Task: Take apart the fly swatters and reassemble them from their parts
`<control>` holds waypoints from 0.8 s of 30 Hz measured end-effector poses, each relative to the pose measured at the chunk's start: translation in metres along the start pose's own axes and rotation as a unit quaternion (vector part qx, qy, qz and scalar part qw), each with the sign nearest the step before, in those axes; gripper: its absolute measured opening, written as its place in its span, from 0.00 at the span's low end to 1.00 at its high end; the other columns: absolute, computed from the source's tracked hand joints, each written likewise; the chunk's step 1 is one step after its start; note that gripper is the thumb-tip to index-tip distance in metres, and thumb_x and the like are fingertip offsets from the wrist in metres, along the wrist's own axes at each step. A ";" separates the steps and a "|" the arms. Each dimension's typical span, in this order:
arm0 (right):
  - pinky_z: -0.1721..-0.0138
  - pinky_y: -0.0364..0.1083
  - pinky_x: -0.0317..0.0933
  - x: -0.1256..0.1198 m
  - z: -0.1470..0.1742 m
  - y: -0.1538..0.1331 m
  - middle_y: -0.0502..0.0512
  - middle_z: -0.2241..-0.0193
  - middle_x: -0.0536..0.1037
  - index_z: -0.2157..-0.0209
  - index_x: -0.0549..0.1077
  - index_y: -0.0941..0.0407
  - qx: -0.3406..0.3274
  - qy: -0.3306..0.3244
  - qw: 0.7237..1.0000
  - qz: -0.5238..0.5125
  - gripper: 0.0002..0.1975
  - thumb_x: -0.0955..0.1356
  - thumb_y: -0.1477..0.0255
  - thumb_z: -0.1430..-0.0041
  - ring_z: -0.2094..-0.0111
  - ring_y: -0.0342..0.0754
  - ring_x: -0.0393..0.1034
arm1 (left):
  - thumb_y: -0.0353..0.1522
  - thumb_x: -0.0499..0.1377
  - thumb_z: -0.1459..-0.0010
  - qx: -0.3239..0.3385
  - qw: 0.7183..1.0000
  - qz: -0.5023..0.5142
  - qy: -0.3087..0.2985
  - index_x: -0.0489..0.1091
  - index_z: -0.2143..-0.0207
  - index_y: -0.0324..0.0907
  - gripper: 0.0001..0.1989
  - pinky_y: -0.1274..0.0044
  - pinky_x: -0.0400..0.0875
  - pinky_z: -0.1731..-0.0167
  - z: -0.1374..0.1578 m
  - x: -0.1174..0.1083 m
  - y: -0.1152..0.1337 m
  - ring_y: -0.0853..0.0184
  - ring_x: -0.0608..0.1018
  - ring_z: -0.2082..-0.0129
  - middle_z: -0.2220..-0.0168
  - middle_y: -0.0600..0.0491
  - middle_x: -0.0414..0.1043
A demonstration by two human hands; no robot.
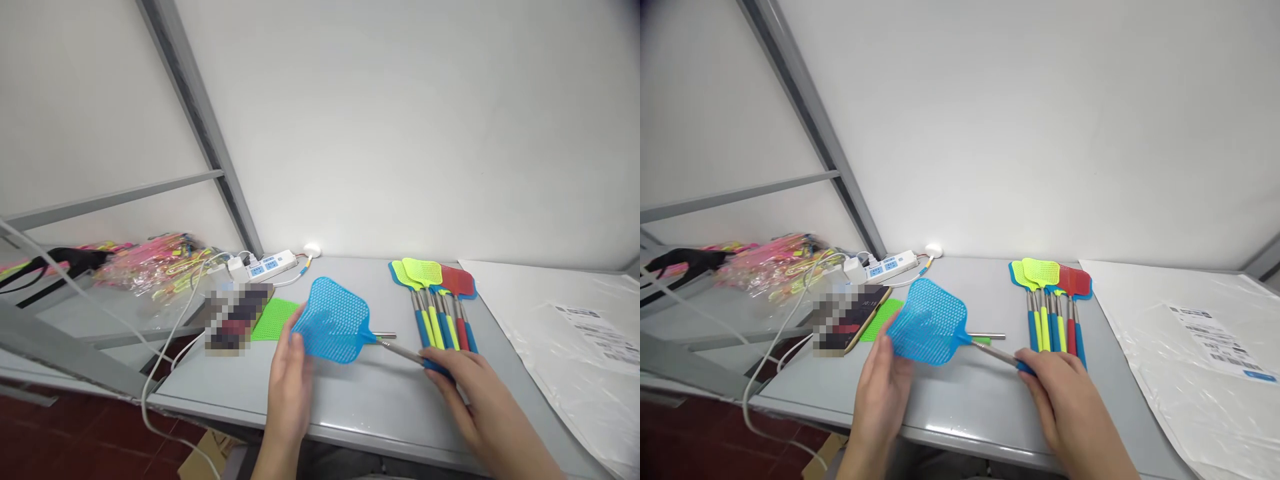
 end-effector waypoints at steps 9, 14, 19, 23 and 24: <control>0.67 0.47 0.64 0.026 -0.025 -0.063 0.55 0.67 0.78 0.57 0.72 0.50 -0.059 -0.078 0.995 0.024 0.14 0.57 0.66 0.31 0.69 0.50 0.73 | 0.46 0.57 0.40 -0.109 0.982 0.103 0.118 0.66 0.43 0.46 0.25 0.68 0.69 0.47 0.020 0.007 -0.033 0.61 0.76 0.48 0.48 0.48 0.73; 0.67 0.46 0.63 0.031 -0.030 -0.066 0.54 0.67 0.77 0.60 0.70 0.53 -0.038 -0.122 0.991 -0.039 0.12 0.57 0.68 0.32 0.67 0.50 0.73 | 0.46 0.58 0.40 -0.110 0.993 0.009 0.045 0.65 0.43 0.46 0.26 0.68 0.64 0.43 0.035 0.004 -0.047 0.59 0.70 0.43 0.44 0.47 0.69; 0.66 0.44 0.60 0.017 -0.025 -0.069 0.50 0.68 0.75 0.65 0.68 0.52 0.038 -0.184 0.971 -0.148 0.12 0.57 0.65 0.31 0.67 0.46 0.70 | 0.51 0.65 0.52 0.014 0.978 -0.135 -0.157 0.52 0.35 0.44 0.47 0.60 0.61 0.42 0.031 -0.004 -0.022 0.52 0.67 0.40 0.39 0.41 0.61; 0.67 0.43 0.57 0.003 -0.025 -0.073 0.48 0.71 0.73 0.68 0.68 0.53 0.050 -0.225 0.959 -0.165 0.14 0.58 0.64 0.31 0.69 0.44 0.67 | 0.50 0.75 0.83 0.207 0.908 -0.285 -0.226 0.48 0.35 0.49 0.70 0.54 0.52 0.39 0.012 -0.018 0.010 0.43 0.52 0.35 0.31 0.41 0.40; 0.67 0.43 0.57 0.001 -0.026 -0.073 0.48 0.72 0.72 0.69 0.67 0.53 0.042 -0.229 0.959 -0.164 0.15 0.58 0.64 0.31 0.69 0.43 0.67 | 0.48 0.74 0.73 0.229 0.894 -0.308 -0.231 0.55 0.39 0.50 0.58 0.54 0.53 0.40 0.009 -0.020 0.015 0.45 0.53 0.35 0.32 0.43 0.41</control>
Point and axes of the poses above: each hand's wrist, its own z-axis away from the middle knuckle, its own x-axis out of the palm, y = z × x, the point moved 2 cm from there along -z, towards the middle knuckle
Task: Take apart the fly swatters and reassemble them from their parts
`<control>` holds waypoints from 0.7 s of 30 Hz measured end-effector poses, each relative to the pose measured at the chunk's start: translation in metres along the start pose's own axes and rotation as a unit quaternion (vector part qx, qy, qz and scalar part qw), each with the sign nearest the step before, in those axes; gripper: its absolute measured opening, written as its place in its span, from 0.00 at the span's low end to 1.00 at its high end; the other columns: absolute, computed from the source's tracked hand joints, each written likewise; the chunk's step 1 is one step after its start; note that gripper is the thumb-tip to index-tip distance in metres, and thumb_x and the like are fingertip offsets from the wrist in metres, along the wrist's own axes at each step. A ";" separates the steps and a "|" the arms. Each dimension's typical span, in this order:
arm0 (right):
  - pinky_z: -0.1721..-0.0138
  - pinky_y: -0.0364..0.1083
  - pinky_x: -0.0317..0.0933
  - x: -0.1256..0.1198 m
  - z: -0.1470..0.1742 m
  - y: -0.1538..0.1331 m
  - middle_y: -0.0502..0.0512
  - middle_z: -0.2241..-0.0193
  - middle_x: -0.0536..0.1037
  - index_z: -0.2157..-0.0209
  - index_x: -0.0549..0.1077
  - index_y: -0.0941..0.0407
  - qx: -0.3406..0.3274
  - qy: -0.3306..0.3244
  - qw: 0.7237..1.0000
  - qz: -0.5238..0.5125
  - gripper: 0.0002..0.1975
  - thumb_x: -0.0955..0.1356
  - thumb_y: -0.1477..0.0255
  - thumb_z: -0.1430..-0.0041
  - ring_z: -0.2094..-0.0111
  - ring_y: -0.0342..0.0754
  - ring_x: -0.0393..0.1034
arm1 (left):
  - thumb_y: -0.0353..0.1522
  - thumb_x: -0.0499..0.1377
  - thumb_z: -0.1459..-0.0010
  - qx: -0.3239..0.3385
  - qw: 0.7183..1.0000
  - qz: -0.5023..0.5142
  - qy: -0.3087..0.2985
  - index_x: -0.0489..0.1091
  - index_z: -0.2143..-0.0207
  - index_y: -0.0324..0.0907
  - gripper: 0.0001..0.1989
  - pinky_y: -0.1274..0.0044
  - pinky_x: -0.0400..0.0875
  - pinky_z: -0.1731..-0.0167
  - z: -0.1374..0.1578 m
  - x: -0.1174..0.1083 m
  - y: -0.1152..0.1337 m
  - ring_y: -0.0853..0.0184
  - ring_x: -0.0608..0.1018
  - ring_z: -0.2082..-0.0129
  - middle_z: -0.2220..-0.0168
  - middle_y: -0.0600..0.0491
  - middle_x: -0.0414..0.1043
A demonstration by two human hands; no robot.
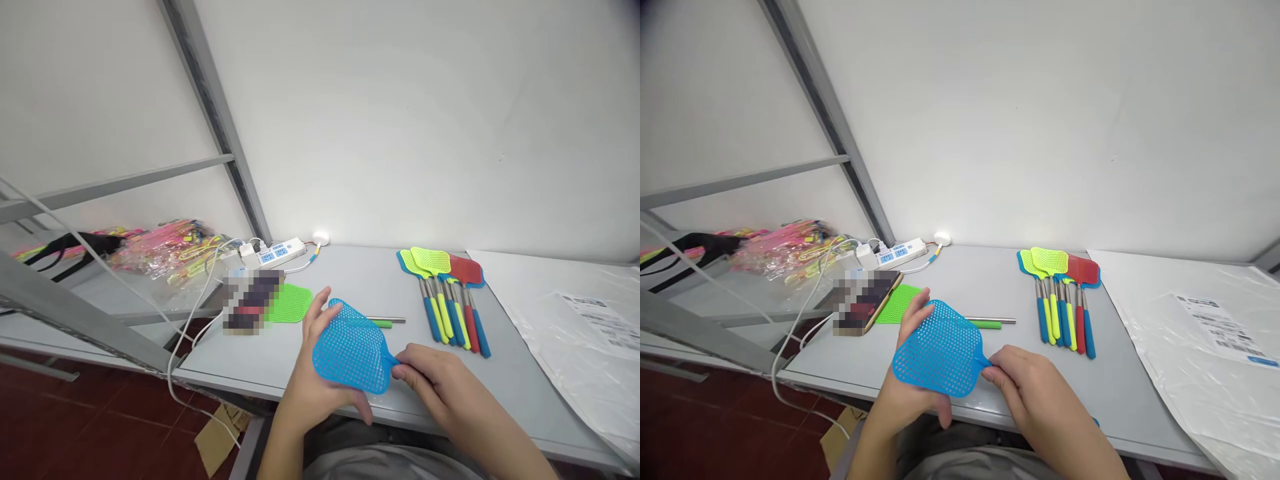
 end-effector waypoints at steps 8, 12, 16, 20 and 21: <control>0.71 0.43 0.54 0.003 -0.004 0.003 0.50 0.73 0.70 0.68 0.70 0.55 -0.074 0.038 0.989 0.120 0.15 0.56 0.69 0.31 0.73 0.43 0.65 | 0.31 0.57 0.40 0.050 0.990 -0.122 0.050 0.68 0.73 0.45 0.08 0.58 0.50 0.39 -0.001 -0.013 0.007 0.68 0.75 0.69 0.74 0.59 0.72; 0.71 0.44 0.56 -0.005 -0.002 0.009 0.51 0.73 0.72 0.65 0.73 0.54 -0.135 0.116 0.964 0.197 0.12 0.59 0.71 0.32 0.71 0.45 0.67 | 0.39 0.59 0.42 -0.110 0.990 -0.029 0.083 0.73 0.70 0.42 0.10 0.69 0.71 0.55 0.002 -0.023 0.003 0.66 0.75 0.70 0.72 0.54 0.74; 0.62 0.46 0.59 -0.035 0.008 0.026 0.54 0.65 0.75 0.60 0.73 0.54 -0.145 0.300 0.909 0.251 0.06 0.65 0.72 0.36 0.64 0.47 0.70 | 0.46 0.61 0.45 -0.230 0.914 0.168 0.288 0.73 0.54 0.41 0.22 0.74 0.74 0.63 0.000 -0.045 -0.008 0.63 0.79 0.64 0.61 0.50 0.78; 0.67 0.43 0.60 -0.050 0.011 0.019 0.53 0.65 0.74 0.56 0.72 0.53 -0.099 0.358 0.892 0.257 0.08 0.65 0.69 0.36 0.68 0.45 0.70 | 0.44 0.65 0.48 -0.272 0.874 0.292 0.276 0.70 0.48 0.40 0.28 0.73 0.74 0.60 -0.004 -0.040 -0.014 0.62 0.80 0.63 0.60 0.49 0.78; 0.70 0.43 0.60 -0.047 0.008 0.011 0.53 0.66 0.73 0.53 0.71 0.52 -0.109 0.334 0.899 0.261 0.10 0.65 0.68 0.36 0.70 0.44 0.69 | 0.43 0.66 0.49 -0.290 0.872 0.310 0.242 0.71 0.48 0.40 0.27 0.73 0.74 0.60 -0.004 -0.035 -0.014 0.62 0.80 0.62 0.60 0.49 0.78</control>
Point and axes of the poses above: each hand's wrist, its own z-axis away from the middle knuckle, its own x-axis out of the palm, y = z × x, the point moved 2 cm from there along -z, towards the middle knuckle
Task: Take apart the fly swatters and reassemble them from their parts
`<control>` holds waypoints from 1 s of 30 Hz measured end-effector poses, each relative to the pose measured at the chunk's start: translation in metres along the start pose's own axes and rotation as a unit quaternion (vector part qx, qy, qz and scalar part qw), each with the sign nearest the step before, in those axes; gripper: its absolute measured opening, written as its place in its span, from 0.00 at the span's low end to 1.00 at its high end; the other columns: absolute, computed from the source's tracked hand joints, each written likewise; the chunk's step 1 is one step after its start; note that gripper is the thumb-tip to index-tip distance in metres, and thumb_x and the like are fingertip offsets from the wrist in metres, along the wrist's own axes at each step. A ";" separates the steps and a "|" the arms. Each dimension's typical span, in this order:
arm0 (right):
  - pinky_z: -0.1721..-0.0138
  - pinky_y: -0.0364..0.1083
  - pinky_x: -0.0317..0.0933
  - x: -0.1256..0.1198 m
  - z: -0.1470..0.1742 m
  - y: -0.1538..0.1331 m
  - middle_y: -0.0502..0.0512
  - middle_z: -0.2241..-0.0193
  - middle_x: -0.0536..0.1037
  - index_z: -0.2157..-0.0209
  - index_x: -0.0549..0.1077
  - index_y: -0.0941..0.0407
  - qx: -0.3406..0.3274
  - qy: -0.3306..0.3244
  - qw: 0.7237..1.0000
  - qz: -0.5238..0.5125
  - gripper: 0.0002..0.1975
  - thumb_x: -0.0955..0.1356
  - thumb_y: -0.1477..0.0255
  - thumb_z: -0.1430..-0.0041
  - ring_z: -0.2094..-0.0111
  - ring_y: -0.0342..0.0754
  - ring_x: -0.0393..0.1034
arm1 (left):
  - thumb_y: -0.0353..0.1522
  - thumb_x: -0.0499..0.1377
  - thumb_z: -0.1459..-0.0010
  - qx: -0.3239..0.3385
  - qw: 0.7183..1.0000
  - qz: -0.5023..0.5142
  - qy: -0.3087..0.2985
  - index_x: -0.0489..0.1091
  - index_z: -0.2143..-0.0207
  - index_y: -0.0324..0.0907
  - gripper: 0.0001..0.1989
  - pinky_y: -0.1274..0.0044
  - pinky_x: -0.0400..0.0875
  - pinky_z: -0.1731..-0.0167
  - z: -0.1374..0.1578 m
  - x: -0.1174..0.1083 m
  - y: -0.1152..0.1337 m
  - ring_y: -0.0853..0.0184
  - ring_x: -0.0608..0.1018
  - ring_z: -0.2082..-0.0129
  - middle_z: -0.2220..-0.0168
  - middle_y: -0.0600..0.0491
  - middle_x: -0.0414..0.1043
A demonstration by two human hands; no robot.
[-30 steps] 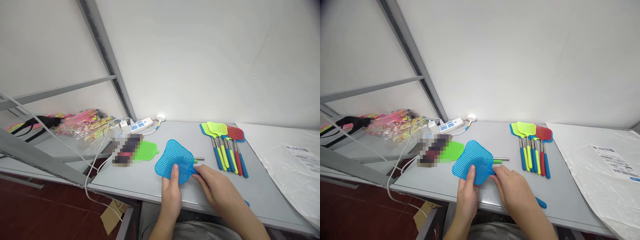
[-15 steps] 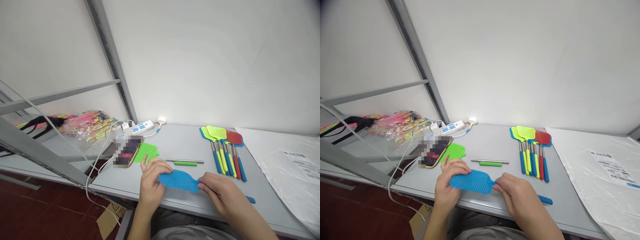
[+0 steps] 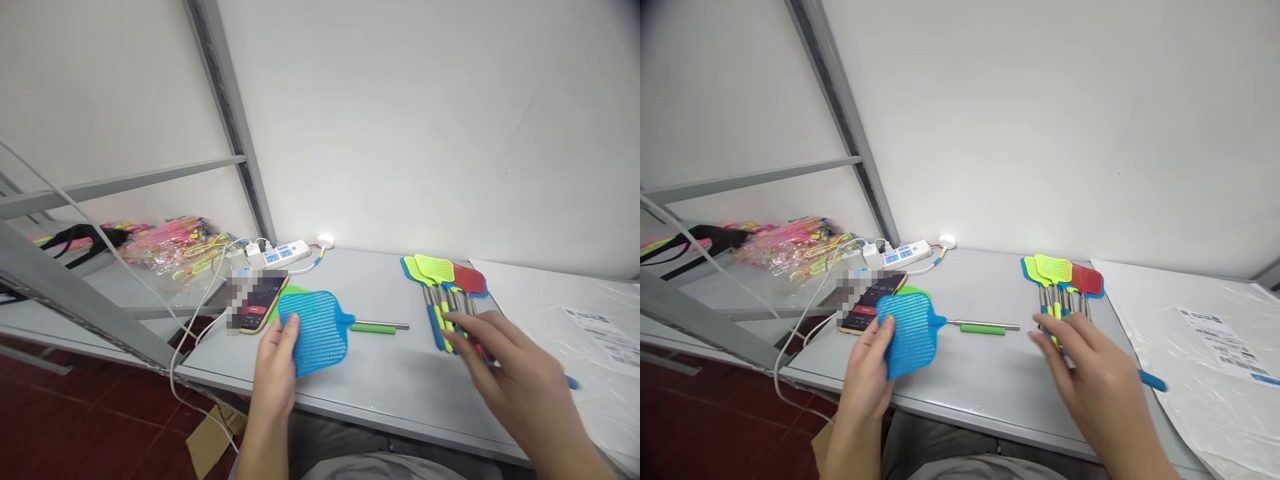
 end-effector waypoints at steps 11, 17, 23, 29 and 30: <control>0.75 0.43 0.51 0.057 -0.031 -0.068 0.52 0.63 0.75 0.43 0.64 0.50 -0.283 -0.203 0.936 -0.052 0.25 0.57 0.83 0.38 0.73 0.43 0.69 | 0.40 0.58 0.39 0.054 0.984 -0.150 -0.075 0.61 0.42 0.46 0.24 0.71 0.70 0.55 0.002 -0.005 -0.007 0.62 0.75 0.54 0.52 0.47 0.71; 0.78 0.44 0.45 0.122 -0.075 -0.065 0.52 0.65 0.78 0.41 0.63 0.54 -0.274 -0.253 0.928 0.007 0.25 0.60 0.82 0.39 0.74 0.44 0.70 | 0.33 0.55 0.37 0.334 0.885 -0.304 0.114 0.66 0.54 0.46 0.09 0.70 0.65 0.50 -0.004 -0.021 -0.007 0.62 0.69 0.49 0.51 0.49 0.66; 0.78 0.44 0.46 0.173 -0.091 -0.084 0.53 0.65 0.78 0.41 0.62 0.53 -0.289 -0.335 0.896 0.034 0.25 0.59 0.81 0.39 0.75 0.45 0.71 | 0.31 0.52 0.36 0.276 0.866 -0.416 0.042 0.66 0.54 0.45 0.09 0.66 0.64 0.49 -0.005 -0.017 -0.011 0.59 0.68 0.48 0.52 0.47 0.67; 0.76 0.44 0.52 0.183 -0.086 -0.090 0.58 0.59 0.77 0.39 0.60 0.55 -0.311 -0.372 0.875 0.010 0.27 0.60 0.79 0.41 0.71 0.46 0.74 | 0.32 0.52 0.36 0.236 0.836 -0.494 -0.036 0.67 0.52 0.46 0.11 0.62 0.64 0.49 -0.005 -0.009 -0.014 0.57 0.65 0.46 0.49 0.46 0.66; 0.76 0.44 0.53 0.182 -0.086 -0.091 0.58 0.59 0.77 0.40 0.61 0.55 -0.311 -0.376 0.873 0.010 0.26 0.61 0.79 0.41 0.71 0.46 0.74 | 0.32 0.52 0.35 0.234 0.834 -0.498 -0.037 0.67 0.52 0.46 0.10 0.62 0.64 0.49 -0.005 -0.009 -0.014 0.57 0.65 0.46 0.49 0.47 0.66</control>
Point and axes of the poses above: each hand's wrist, its own z-axis away from the middle knuckle, its own x-axis out of the palm, y = z × x, the point moved 2 cm from there along -z, towards the middle knuckle
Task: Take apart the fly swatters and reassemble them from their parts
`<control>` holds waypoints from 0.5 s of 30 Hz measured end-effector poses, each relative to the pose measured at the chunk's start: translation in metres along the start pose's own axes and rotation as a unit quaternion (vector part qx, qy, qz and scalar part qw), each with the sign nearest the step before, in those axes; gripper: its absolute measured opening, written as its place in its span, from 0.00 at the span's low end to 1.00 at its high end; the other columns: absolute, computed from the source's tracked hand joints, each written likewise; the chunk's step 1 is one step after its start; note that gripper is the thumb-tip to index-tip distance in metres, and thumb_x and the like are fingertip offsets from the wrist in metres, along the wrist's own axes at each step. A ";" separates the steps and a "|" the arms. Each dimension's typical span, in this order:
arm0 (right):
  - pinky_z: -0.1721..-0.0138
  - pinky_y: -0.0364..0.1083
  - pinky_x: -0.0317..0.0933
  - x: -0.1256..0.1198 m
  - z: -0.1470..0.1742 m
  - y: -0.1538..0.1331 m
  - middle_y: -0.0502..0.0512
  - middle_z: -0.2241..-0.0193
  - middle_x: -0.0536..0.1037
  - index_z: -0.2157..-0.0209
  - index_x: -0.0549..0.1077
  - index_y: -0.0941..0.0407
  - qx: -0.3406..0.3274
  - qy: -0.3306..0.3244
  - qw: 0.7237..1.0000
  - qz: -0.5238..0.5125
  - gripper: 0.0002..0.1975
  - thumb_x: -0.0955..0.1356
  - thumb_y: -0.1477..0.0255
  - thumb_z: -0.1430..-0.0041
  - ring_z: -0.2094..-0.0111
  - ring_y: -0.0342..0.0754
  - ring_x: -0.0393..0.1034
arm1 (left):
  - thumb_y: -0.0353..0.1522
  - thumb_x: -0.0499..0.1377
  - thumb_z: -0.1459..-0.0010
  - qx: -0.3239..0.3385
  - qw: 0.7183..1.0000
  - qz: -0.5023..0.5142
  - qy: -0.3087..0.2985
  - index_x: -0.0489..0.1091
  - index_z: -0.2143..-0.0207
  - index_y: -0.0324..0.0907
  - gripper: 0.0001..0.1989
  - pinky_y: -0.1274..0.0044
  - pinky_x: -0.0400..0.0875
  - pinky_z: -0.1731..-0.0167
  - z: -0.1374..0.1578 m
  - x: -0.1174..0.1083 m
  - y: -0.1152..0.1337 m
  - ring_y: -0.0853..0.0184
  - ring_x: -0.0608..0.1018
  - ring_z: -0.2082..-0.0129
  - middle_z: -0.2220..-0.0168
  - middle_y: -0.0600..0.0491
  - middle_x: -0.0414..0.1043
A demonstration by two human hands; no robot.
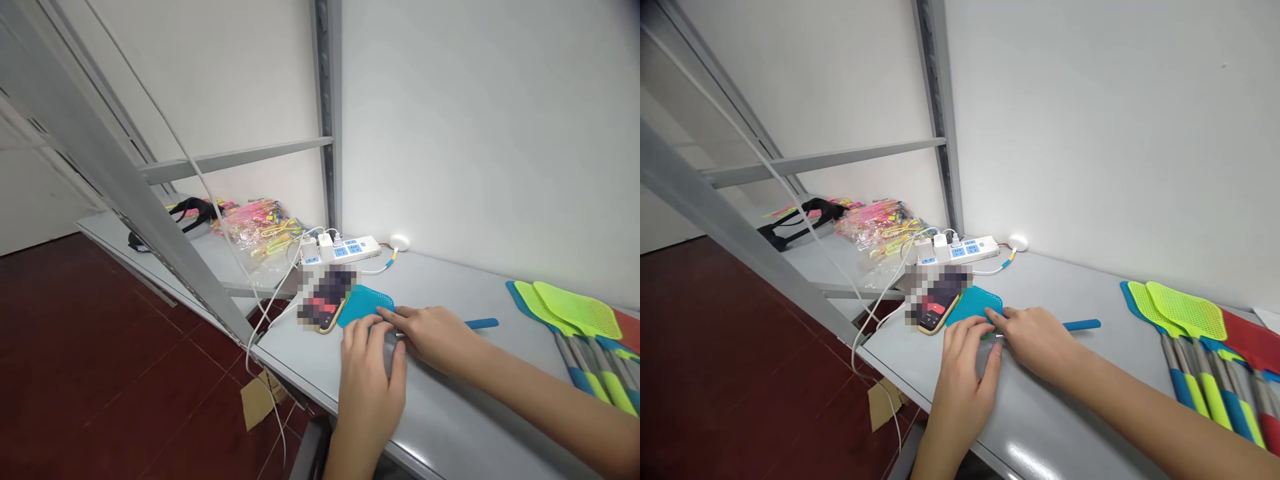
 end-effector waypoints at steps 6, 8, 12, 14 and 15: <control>0.80 0.43 0.47 -0.012 -0.004 -0.006 0.54 0.65 0.74 0.45 0.66 0.53 0.026 -0.003 0.999 0.045 0.22 0.62 0.76 0.41 0.77 0.45 0.71 | 0.33 0.52 0.35 -0.004 1.000 -0.016 -0.005 0.68 0.54 0.47 0.10 0.63 0.65 0.49 -0.001 0.000 0.001 0.57 0.66 0.46 0.49 0.48 0.66; 0.81 0.44 0.44 -0.016 -0.003 -0.007 0.54 0.65 0.73 0.47 0.67 0.53 0.037 0.002 0.997 0.063 0.20 0.63 0.75 0.42 0.78 0.44 0.70 | 0.33 0.51 0.35 0.000 1.000 -0.025 -0.010 0.68 0.53 0.46 0.10 0.62 0.65 0.49 -0.001 0.001 0.001 0.57 0.65 0.46 0.49 0.47 0.66; 0.80 0.44 0.46 -0.027 0.012 -0.006 0.55 0.65 0.72 0.51 0.70 0.54 0.055 0.008 0.996 0.071 0.13 0.61 0.70 0.36 0.77 0.46 0.71 | 0.34 0.51 0.35 0.013 0.998 -0.053 -0.020 0.67 0.51 0.45 0.12 0.61 0.63 0.47 -0.001 0.003 -0.002 0.57 0.64 0.44 0.47 0.47 0.65; 0.79 0.44 0.48 -0.033 0.025 -0.001 0.54 0.66 0.73 0.53 0.71 0.54 0.065 -0.001 0.995 0.072 0.13 0.60 0.69 0.34 0.76 0.47 0.72 | 0.34 0.51 0.35 0.020 0.997 -0.075 -0.021 0.67 0.49 0.45 0.13 0.60 0.62 0.47 0.000 0.005 -0.004 0.56 0.63 0.43 0.45 0.47 0.65; 0.78 0.44 0.49 -0.037 0.032 0.002 0.54 0.66 0.73 0.53 0.71 0.54 0.074 -0.007 0.995 0.073 0.13 0.60 0.69 0.34 0.75 0.47 0.73 | 0.35 0.51 0.35 0.022 0.996 -0.088 -0.023 0.67 0.49 0.46 0.14 0.59 0.62 0.46 -0.001 0.006 -0.005 0.55 0.62 0.43 0.45 0.47 0.65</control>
Point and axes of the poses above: each hand's wrist, its own z-axis away from the middle knuckle, its own x-axis out of the palm, y = z × x, the point moved 2 cm from there along -z, towards the middle knuckle
